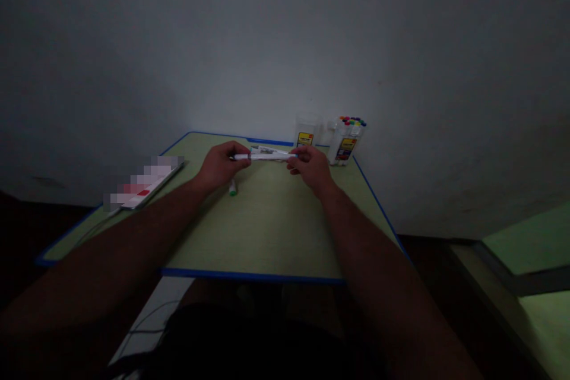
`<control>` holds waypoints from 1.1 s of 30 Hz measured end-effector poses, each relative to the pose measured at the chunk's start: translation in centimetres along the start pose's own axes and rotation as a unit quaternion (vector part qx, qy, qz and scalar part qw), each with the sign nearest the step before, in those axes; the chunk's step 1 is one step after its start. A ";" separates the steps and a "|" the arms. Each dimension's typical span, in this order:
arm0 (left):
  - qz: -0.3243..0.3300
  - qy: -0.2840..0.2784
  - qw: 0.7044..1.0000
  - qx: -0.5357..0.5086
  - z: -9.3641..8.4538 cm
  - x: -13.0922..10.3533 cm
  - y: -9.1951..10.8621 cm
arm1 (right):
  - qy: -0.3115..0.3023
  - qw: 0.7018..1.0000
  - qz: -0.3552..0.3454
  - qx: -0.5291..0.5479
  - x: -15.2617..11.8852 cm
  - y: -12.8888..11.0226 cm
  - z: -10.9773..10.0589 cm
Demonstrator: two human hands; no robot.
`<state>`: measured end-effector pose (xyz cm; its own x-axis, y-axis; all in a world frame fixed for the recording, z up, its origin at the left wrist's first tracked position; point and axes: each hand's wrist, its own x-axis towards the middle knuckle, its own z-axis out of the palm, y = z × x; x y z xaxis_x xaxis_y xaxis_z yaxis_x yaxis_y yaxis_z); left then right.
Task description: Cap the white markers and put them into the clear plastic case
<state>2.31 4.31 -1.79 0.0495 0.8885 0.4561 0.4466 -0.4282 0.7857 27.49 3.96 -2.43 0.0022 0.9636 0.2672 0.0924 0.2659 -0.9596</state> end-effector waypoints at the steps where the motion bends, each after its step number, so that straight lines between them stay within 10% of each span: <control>1: -0.001 -0.001 1.000 0.001 0.0 0.0 0.1 | 0.001 1.000 0.000 0.003 0.0 0.0 0.0; 33: -0.027 0.008 1.000 -0.007 0.1 -0.3 1.2 | 0.012 0.999 0.035 0.034 -0.1 -0.4 0.1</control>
<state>2.91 3.59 -1.03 0.0114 0.9074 0.4200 0.4359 -0.3826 0.8147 27.32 3.75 -2.10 0.0294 0.9794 0.1998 0.0233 0.1992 -0.9797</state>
